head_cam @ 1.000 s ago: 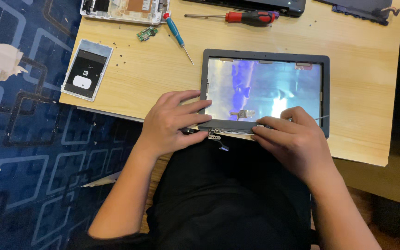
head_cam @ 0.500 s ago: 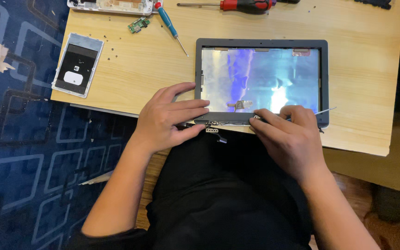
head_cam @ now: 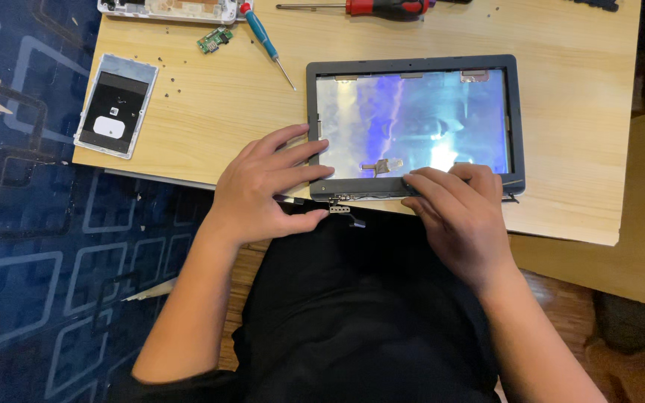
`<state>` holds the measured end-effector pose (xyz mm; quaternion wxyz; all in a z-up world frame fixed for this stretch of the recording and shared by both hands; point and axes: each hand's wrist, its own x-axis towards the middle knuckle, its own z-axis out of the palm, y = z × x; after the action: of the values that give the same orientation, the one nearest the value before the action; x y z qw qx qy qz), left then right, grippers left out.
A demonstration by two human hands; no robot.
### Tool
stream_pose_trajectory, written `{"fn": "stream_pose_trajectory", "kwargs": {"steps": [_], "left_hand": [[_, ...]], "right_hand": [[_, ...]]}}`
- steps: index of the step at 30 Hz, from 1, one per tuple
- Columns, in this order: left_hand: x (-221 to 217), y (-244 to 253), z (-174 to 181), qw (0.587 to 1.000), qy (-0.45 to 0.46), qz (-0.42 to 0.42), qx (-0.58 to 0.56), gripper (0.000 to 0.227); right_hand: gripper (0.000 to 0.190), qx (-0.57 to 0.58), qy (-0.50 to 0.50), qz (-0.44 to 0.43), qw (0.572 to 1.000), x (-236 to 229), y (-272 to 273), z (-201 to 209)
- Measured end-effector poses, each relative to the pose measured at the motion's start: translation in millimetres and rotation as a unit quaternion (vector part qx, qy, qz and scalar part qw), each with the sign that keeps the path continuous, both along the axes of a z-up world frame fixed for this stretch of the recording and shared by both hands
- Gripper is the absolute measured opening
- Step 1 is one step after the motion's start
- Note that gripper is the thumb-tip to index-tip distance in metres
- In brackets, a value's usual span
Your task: The person aligns and secures a black bezel around a laptop screen, then uses a red-handled screwdriver to fasten screws along the bottom edge. The person repeatedly checks the fit of the bezel and tightens screws to complete the assembly.
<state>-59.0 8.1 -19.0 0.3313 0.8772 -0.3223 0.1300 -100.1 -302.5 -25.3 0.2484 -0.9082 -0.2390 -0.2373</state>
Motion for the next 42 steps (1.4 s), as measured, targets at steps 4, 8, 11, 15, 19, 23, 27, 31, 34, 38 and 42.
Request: {"fn": "stream_pose_trajectory", "kwargs": {"steps": [4,8,11,15,19,23,27,31,34,38,42], "left_hand": [[0,-1,2,1.0,0.008,-0.001,-0.001,0.055],[1,-1,1,1.0,0.001,0.002,0.004,0.06],[1,-2,2,1.0,-0.002,0.002,-0.002,0.06],[2,-2,4,0.999,0.005,0.011,-0.035,0.064],[0,3,11,0.999,0.017,-0.023,-0.021,0.061],[1,9,11,0.995,0.031,-0.053,-0.081,0.081],[1,11,11,0.994,0.039,-0.042,-0.09,0.084],[2,8,8,0.995,0.039,-0.041,-0.086,0.068],[3,5,7,0.997,0.008,-0.04,-0.061,0.048],[5,4,3,0.998,-0.052,-0.044,0.004,0.042],[3,5,6,0.998,-0.033,-0.05,-0.002,0.044]], "right_hand": [[0.017,0.032,0.035,0.011,0.999,5,1,10],[0.01,0.009,0.035,0.025,0.999,9,2,19],[0.009,-0.002,0.028,0.023,0.999,11,4,26],[0.009,-0.022,0.007,0.015,1.0,18,-3,28],[0.014,-0.02,0.06,0.09,0.994,15,-6,36],[0.017,-0.012,0.058,0.088,0.994,14,-9,37],[0.024,-0.031,0.072,0.105,0.991,13,-7,28],[0.025,-0.067,0.061,0.074,0.993,11,-10,14],[0.02,-0.07,0.091,0.062,0.991,8,-7,16],[0.016,-0.094,0.055,0.036,0.993,8,-5,10],[0.011,-0.063,0.069,0.047,0.994,8,-3,4]]}}
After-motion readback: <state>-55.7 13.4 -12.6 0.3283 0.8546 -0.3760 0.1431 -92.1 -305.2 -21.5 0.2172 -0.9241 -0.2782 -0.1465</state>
